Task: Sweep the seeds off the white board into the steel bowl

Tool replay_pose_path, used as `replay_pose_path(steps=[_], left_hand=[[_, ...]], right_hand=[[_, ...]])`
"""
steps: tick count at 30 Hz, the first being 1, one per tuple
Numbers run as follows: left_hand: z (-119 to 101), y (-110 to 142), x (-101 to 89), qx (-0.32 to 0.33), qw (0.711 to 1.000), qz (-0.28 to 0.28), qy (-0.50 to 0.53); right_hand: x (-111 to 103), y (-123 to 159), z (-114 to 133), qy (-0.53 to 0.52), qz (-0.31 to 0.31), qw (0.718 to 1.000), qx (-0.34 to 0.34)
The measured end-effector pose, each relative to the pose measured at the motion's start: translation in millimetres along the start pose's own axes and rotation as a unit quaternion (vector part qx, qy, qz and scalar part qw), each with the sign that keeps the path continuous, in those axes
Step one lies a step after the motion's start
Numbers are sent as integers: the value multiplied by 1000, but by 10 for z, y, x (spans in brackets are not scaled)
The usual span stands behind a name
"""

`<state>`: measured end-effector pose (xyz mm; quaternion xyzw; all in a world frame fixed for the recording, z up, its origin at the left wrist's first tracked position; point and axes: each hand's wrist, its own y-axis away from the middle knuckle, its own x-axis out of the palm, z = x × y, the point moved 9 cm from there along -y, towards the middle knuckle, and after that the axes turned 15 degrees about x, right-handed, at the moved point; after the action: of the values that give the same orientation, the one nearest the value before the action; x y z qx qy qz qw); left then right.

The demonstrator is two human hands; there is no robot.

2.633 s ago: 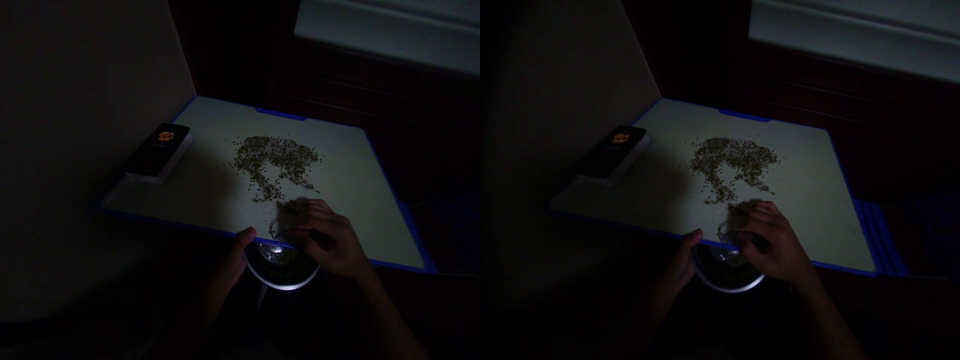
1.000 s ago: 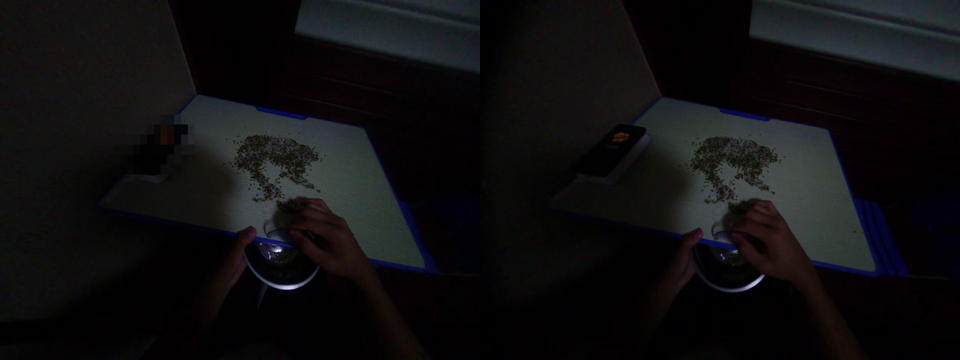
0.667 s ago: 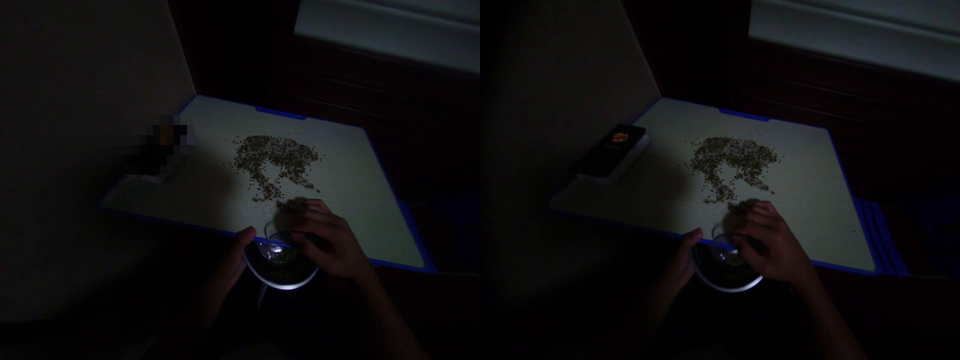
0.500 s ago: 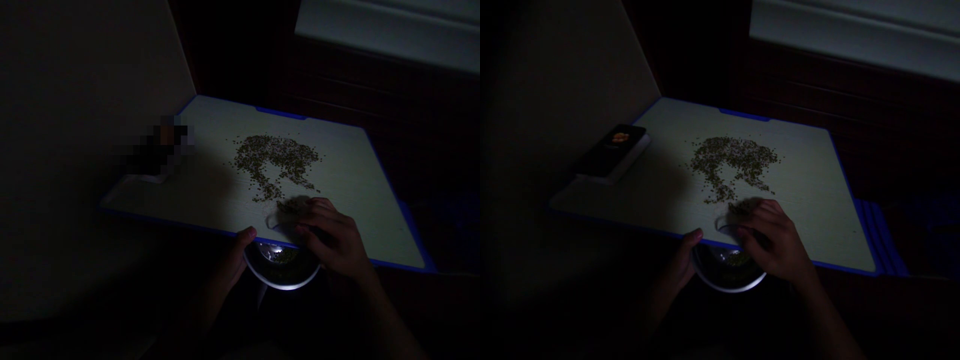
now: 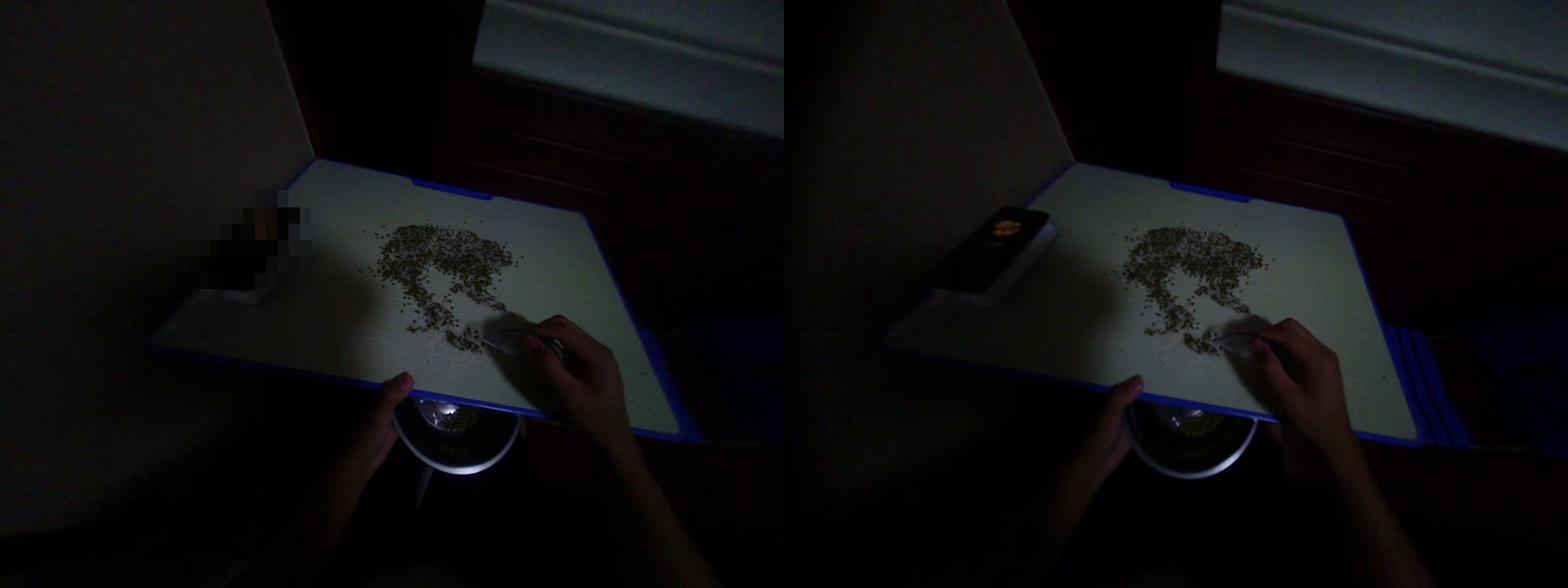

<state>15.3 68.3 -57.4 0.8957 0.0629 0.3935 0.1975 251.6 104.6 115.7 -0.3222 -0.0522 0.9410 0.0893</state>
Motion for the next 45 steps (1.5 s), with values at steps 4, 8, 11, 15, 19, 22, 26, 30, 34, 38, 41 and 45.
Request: replay_pose_path(steps=[4, 8, 11, 15, 19, 22, 26, 30, 34, 38, 41, 45], left_hand=[[-19, -20, -43, 20, 1000, -4, -23], [-27, -45, -16, 29, 999, 12, -29], [-44, -52, -13, 36, 999, 15, -30], [-50, -42, -6, 26, 998, 21, -43], [-54, -43, 1, 21, 998, 18, -48], [-41, -53, 7, 19, 998, 24, -53], [-35, -55, 11, 20, 998, 32, -57], [-65, -47, 30, 27, 998, 27, -52], [-77, -50, 60, 38, 998, 39, -35], [-37, -65, 15, 37, 998, 40, -32], [-19, -67, 0, 32, 998, 35, -30], [-57, -59, -5, 44, 998, 13, -31]], right_hand=[[35, 57, 46, 14, 65, 997, -47], [176, 123, 153, 30, 115, 988, -96], [209, 109, 151, 55, 103, 987, -106], [83, -17, 4, 77, 31, 995, -56], [82, -138, -14, 95, 8, 995, -29], [216, -190, 106, 104, 40, 992, -58], [362, -176, 241, 105, 90, 984, -112], [358, -48, 247, 102, 120, 975, -156], [242, 126, 184, 98, 130, 971, -173], [37, 141, 122, 102, 79, 980, -151], [-89, 4, 110, 110, 24, 985, -132], [-28, -250, 148, 121, 17, 985, -120]])
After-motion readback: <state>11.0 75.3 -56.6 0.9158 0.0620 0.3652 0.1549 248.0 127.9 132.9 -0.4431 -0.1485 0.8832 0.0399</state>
